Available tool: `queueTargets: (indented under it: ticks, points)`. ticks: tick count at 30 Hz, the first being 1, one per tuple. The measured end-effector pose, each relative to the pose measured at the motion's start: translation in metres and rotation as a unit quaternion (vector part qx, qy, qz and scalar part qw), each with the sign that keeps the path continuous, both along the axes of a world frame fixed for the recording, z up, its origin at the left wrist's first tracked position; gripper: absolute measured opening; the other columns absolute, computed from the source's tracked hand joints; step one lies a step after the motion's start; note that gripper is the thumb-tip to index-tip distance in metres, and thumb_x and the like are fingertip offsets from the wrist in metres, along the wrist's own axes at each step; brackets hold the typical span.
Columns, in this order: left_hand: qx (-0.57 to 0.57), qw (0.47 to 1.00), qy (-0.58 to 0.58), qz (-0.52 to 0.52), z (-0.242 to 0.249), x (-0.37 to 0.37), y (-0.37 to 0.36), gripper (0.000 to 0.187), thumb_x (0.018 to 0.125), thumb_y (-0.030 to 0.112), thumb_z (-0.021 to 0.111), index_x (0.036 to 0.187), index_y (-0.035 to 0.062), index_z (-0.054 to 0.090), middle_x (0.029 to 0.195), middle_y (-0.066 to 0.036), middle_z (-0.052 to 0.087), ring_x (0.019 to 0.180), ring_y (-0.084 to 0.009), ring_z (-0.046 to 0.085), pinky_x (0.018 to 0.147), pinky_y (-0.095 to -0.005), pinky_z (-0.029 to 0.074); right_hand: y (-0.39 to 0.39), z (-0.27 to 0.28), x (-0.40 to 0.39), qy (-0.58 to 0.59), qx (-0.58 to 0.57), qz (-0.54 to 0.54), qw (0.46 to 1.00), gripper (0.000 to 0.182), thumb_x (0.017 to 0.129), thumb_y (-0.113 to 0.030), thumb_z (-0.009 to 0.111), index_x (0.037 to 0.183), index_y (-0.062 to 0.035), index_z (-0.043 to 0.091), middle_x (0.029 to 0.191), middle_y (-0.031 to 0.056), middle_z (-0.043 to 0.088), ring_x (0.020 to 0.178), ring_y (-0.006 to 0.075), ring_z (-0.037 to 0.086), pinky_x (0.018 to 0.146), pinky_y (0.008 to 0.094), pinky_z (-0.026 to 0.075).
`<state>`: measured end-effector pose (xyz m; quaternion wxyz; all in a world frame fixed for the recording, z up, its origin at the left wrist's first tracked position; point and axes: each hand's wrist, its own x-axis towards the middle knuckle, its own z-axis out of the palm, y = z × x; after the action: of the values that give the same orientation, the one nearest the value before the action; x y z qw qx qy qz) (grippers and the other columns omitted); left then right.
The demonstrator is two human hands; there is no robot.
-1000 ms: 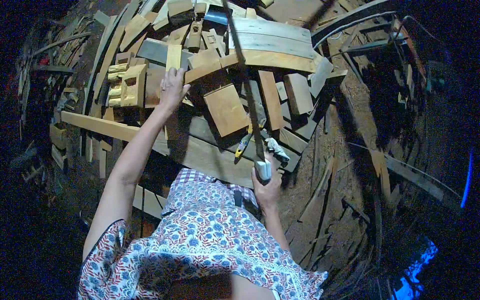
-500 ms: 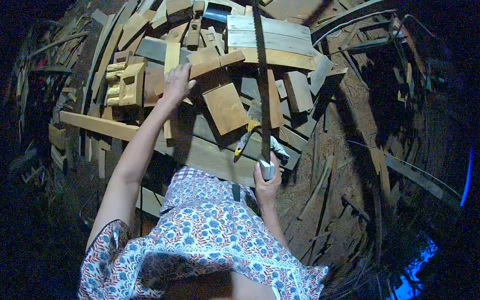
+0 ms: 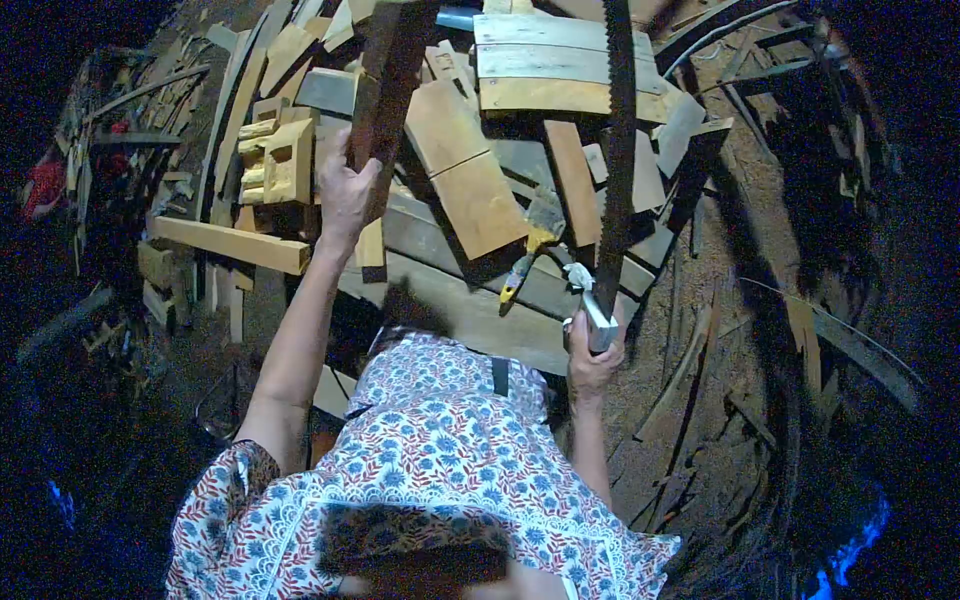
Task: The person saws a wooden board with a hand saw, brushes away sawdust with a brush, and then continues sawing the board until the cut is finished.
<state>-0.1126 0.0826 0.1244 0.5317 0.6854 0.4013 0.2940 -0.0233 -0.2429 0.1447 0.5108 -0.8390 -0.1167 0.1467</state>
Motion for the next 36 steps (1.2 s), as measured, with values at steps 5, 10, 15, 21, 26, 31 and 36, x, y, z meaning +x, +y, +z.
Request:
queueTargets:
  ticks: [5, 10, 15, 21, 26, 31, 36]
  points:
    - [-0.068, 0.991, -0.115, 0.003, 0.023, 0.003, -0.007, 0.029, 0.078, 0.004, 0.058, 0.106, -0.0007, 0.055, 0.093, -0.007, 0.064, 0.08, -0.012, 0.06, 0.073, -0.0266, 0.048, -0.007, -0.003, 0.003, -0.034, -0.053, 0.025, 0.998, 0.032, 0.085, -0.009, 0.059, 0.114, 0.0018, 0.048, 0.078, 0.006, 0.063, 0.067, 0.0113, 0.059, 0.064, 0.0259, 0.047]
    - [-0.14, 0.982, -0.127, 0.013, 0.043, 0.011, -0.006, 0.029, 0.082, 0.02, 0.066, 0.102, 0.0009, 0.056, 0.092, -0.005, 0.062, 0.078, -0.0081, 0.057, 0.072, -0.0244, 0.048, -0.027, -0.024, 0.01, -0.143, -0.125, 0.07, 0.979, 0.033, 0.082, -0.012, 0.062, 0.112, -0.0001, 0.052, 0.097, 0.0104, 0.06, 0.082, 0.0187, 0.06, 0.072, 0.0307, 0.046]
    - [-0.185, 0.967, -0.172, -0.023, 0.047, 0.016, -0.004, 0.023, 0.088, 0.022, 0.057, 0.1, 0.0031, 0.053, 0.081, -0.005, 0.061, 0.066, -0.0145, 0.064, 0.055, -0.0257, 0.054, -0.018, -0.013, 0.007, -0.023, -0.073, 0.021, 0.997, 0.046, 0.078, -0.017, 0.067, 0.119, -0.004, 0.051, 0.116, 0.0114, 0.057, 0.094, 0.0261, 0.06, 0.081, 0.0354, 0.045]
    - [-0.247, 0.947, -0.198, -0.061, 0.041, 0.017, -0.007, 0.036, 0.083, 0.023, 0.061, 0.111, 0.0067, 0.047, 0.089, -0.008, 0.06, 0.069, -0.0139, 0.061, 0.061, -0.0279, 0.052, -0.019, -0.018, 0.006, -0.089, -0.112, 0.038, 0.989, 0.046, 0.078, -0.011, 0.067, 0.12, -0.0035, 0.05, 0.11, 0.0148, 0.06, 0.094, 0.0257, 0.062, 0.08, 0.033, 0.047]
    - [0.041, 0.97, 0.16, -0.177, 0.009, 0.007, -0.009, 0.069, 0.072, 0.022, 0.066, 0.134, 0.0142, 0.035, 0.108, -0.017, 0.052, 0.101, -0.0277, 0.054, 0.088, -0.0379, 0.044, -0.037, -0.024, 0.007, -0.103, -0.116, 0.077, 0.985, 0.043, 0.078, -0.007, 0.064, 0.119, -0.004, 0.05, 0.108, 0.0136, 0.061, 0.094, 0.0246, 0.062, 0.079, 0.0336, 0.048]
    - [0.219, 0.872, 0.342, -0.272, -0.013, -0.006, -0.012, 0.071, 0.07, 0.017, 0.067, 0.134, 0.0183, 0.035, 0.096, -0.015, 0.046, 0.092, -0.0329, 0.051, 0.082, -0.0425, 0.044, -0.039, -0.006, 0.006, -0.029, -0.108, 0.042, 0.993, 0.039, 0.078, -0.005, 0.063, 0.116, -0.0055, 0.053, 0.106, 0.0127, 0.062, 0.094, 0.0235, 0.062, 0.081, 0.032, 0.047]
    - [0.349, 0.782, 0.399, -0.328, -0.023, -0.015, 0.001, 0.079, 0.068, 0.007, 0.066, 0.136, 0.0231, 0.03, 0.099, -0.013, 0.047, 0.091, -0.0311, 0.051, 0.075, -0.0418, 0.043, -0.031, 0.003, 0.001, -0.035, -0.103, 0.032, 0.994, 0.037, 0.078, -0.005, 0.062, 0.115, -0.0057, 0.055, 0.105, 0.013, 0.062, 0.095, 0.0237, 0.061, 0.081, 0.0316, 0.047]
